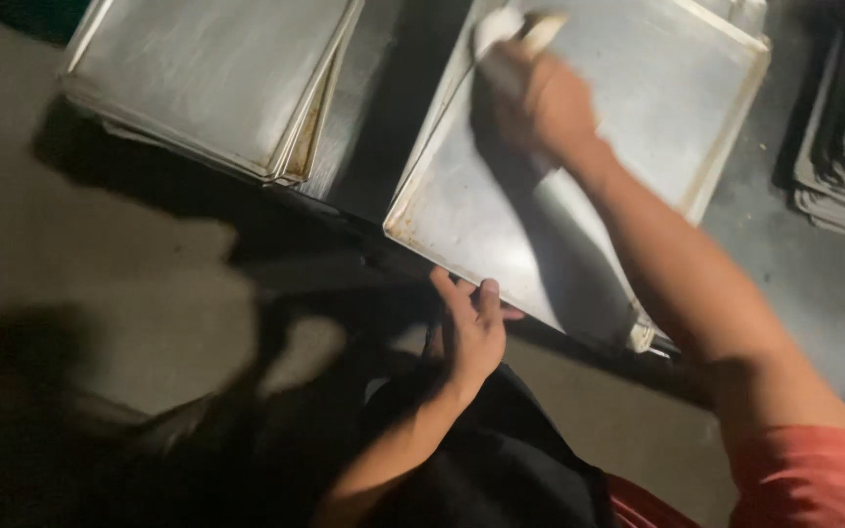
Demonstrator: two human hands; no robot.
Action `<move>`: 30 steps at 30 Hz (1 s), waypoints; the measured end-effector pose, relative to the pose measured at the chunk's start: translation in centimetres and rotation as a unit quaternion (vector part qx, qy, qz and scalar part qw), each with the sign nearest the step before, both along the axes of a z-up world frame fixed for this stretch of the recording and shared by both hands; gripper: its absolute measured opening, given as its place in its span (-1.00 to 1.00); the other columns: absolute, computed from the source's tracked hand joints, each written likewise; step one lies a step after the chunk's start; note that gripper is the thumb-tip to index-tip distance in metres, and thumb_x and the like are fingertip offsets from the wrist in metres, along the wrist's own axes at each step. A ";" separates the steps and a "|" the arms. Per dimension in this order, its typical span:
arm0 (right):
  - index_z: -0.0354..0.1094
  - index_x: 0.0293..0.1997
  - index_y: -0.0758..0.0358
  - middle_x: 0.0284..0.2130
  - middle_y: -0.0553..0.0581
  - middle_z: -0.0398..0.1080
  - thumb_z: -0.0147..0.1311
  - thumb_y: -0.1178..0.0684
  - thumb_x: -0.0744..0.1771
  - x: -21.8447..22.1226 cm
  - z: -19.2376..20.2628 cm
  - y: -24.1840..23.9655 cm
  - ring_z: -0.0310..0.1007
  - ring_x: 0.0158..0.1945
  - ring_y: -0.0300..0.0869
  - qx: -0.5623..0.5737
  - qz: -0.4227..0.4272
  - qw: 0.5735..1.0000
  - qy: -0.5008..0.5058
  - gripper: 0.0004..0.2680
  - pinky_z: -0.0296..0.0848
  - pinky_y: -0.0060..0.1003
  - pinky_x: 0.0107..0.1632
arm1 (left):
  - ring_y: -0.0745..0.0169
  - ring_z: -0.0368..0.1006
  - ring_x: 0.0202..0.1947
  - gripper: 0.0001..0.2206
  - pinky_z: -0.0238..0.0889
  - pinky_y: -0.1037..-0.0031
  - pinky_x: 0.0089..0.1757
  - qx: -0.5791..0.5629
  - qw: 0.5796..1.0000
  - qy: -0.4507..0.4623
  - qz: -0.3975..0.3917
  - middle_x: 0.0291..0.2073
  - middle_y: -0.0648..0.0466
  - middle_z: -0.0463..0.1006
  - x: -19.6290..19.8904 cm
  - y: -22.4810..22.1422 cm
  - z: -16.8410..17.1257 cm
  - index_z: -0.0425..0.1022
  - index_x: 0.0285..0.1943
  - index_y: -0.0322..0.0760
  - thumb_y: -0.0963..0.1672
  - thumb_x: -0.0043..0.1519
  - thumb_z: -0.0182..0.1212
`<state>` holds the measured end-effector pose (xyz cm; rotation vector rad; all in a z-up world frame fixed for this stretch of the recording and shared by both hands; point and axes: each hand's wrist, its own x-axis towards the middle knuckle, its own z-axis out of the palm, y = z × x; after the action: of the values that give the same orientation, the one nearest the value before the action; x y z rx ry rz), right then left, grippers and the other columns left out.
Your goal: The recorder uses a cloth to wipe down and clean metal baking trays on a stainless steel work table.
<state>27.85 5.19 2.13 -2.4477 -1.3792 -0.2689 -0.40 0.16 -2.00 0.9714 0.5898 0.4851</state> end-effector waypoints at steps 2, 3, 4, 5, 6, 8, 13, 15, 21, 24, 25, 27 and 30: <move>0.32 0.37 -0.05 -0.27 0.39 0.48 0.22 -0.01 0.32 -7.3 1.5 -1.3 0.53 -0.28 0.26 -0.030 0.001 0.999 0.033 -0.58 0.51 0.09 -0.20 | -0.08 0.59 -0.26 -0.50 0.55 0.37 -0.29 -0.028 0.998 0.047 -0.042 0.04 -0.29 0.43 -0.3 0.2 -2.3 -0.29 0.40 -0.45 -0.22 0.39 -0.09; 0.24 0.39 -0.16 -0.15 0.33 0.46 0.18 -0.01 0.31 -10.3 1.7 -2.0 0.55 -0.28 0.21 -0.132 -0.025 0.983 0.128 -0.56 0.54 0.05 -0.20 | -0.17 0.39 0.03 -0.42 0.33 0.23 -0.04 0.192 0.980 0.050 0.001 0.16 -0.37 0.33 -0.6 0.0 -5.5 -0.30 0.44 -0.51 -0.27 0.34 -0.01; 0.16 0.41 -0.28 -0.04 0.26 0.44 0.14 0.00 0.31 -13.5 1.8 -2.6 0.58 -0.28 0.16 -0.232 -0.050 0.945 0.227 -0.53 0.57 0.02 -0.21 | -0.24 0.19 0.32 -0.33 0.10 0.10 0.22 0.401 0.914 0.044 0.041 0.29 -0.43 0.22 -1.0 -0.5 -8.5 -0.31 0.49 -0.57 -0.32 0.29 0.07; 0.16 0.41 -0.28 -0.04 0.26 0.44 0.14 0.00 0.31 -15.8 4.0 -3.3 0.58 -0.28 0.16 -0.230 -0.066 0.944 0.228 -0.53 0.57 0.02 -0.21 | -0.24 0.19 0.32 -0.33 0.10 0.10 0.22 0.400 0.915 0.037 0.028 0.29 -0.43 0.22 -1.7 0.3 -7.7 -0.31 0.49 -0.57 -0.32 0.29 0.07; 0.13 0.43 -0.39 0.04 0.24 0.41 0.07 0.06 0.32 -18.2 6.2 -4.0 0.57 -0.31 0.16 -0.255 -0.038 0.940 0.223 -0.51 0.57 0.03 -0.25 | -0.16 0.21 0.32 -0.35 0.11 0.14 0.24 0.330 0.944 -0.026 -0.004 0.30 -0.37 0.23 -2.3 0.9 -7.0 -0.25 0.50 -0.54 -0.32 0.28 0.03; 0.11 0.45 -0.51 0.11 0.21 0.37 0.00 0.12 0.33 -21.3 9.2 -6.3 0.57 -0.34 0.17 -0.278 -0.029 0.934 0.224 -0.47 0.57 0.05 -0.29 | -0.09 0.22 0.32 -0.37 0.12 0.18 0.26 0.251 0.962 -0.091 -0.055 0.30 -0.31 0.23 -3.4 2.5 -5.6 -0.20 0.51 -0.50 -0.33 0.27 -0.01; 0.25 0.32 -0.39 -0.02 0.26 0.42 0.08 -0.06 0.30 -23.8 11.5 -17.3 0.56 -0.32 0.17 -0.288 -0.125 0.922 0.226 -0.60 0.55 0.04 -0.28 | 0.31 0.34 -0.22 -0.45 0.59 0.16 0.06 -0.070 0.953 -0.255 -0.150 0.24 -0.17 0.31 -4.3 4.7 -4.7 -0.09 0.56 -0.41 -0.27 0.39 0.01; 0.26 0.29 -0.34 0.04 0.23 0.41 0.05 -0.06 0.31 -25.3 11.1 -22.2 0.57 -0.35 0.12 -0.287 -0.182 0.912 0.232 -0.63 0.56 0.00 -0.33 | 0.24 0.41 -0.15 -0.53 0.60 0.22 -0.08 -0.027 0.975 -0.184 -0.118 0.21 -0.20 0.33 -3.7 3.8 -4.2 -0.07 0.47 -0.46 -0.27 0.43 0.04; 0.30 0.31 -0.26 -0.27 0.30 0.40 0.10 -0.07 0.32 -26.1 10.5 -24.5 0.54 -0.35 0.16 -0.288 -0.336 0.881 0.165 -0.62 0.52 0.03 -0.29 | 0.21 0.49 -0.21 -0.54 0.56 0.44 -0.36 0.019 0.995 -0.085 -0.047 0.18 -0.18 0.32 -1.9 3.0 -1.4 -0.12 0.41 -0.43 -0.27 0.37 -0.02; 0.29 0.34 -0.19 -0.28 0.35 0.38 0.09 -0.04 0.33 -21.8 7.6 -24.5 0.53 -0.37 0.19 -0.281 -0.348 0.885 0.128 -0.62 0.51 0.05 -0.31 | 0.18 0.50 -0.29 -0.58 0.52 0.43 -0.38 0.022 0.996 -0.069 -0.049 0.11 -0.20 0.38 -1.9 3.5 -1.5 -0.08 0.37 -0.44 -0.27 0.38 -0.01; 0.30 0.36 -0.13 -0.27 0.36 0.39 0.09 0.00 0.34 -19.8 6.1 -24.9 0.52 -0.34 0.23 -0.255 -0.340 0.901 0.087 -0.62 0.49 0.07 -0.32 | 0.16 0.50 -0.38 -0.57 0.48 0.45 -0.40 0.017 0.996 -0.057 -0.061 0.07 -0.20 0.41 -2.1 3.7 -1.5 -0.09 0.38 -0.42 -0.26 0.38 -0.01; 0.34 0.28 -0.07 -0.25 0.38 0.40 0.12 0.01 0.30 -12.8 4.6 -24.1 0.52 -0.33 0.24 -0.240 -0.327 0.913 0.044 -0.63 0.49 0.08 -0.31 | 0.18 0.48 -0.35 -0.58 0.47 0.42 -0.40 0.033 0.996 -0.062 -0.050 0.08 -0.19 0.41 -2.4 3.5 -1.6 -0.05 0.37 -0.45 -0.27 0.38 0.00; 0.44 0.09 0.02 -0.26 0.38 0.44 0.19 0.03 0.24 1.2 0.9 -23.6 0.53 -0.32 0.23 -0.207 -0.305 0.927 -0.072 -0.70 0.48 0.07 -0.34 | 0.19 0.47 -0.26 -0.60 0.47 0.40 -0.40 0.038 0.997 -0.057 -0.038 0.10 -0.17 0.41 -2.8 3.2 -1.2 0.00 0.36 -0.47 -0.27 0.38 0.01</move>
<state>29.04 -18.40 2.99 -3.2327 -0.7237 -0.3263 -3.22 3.39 -3.23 1.0275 0.4324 0.4939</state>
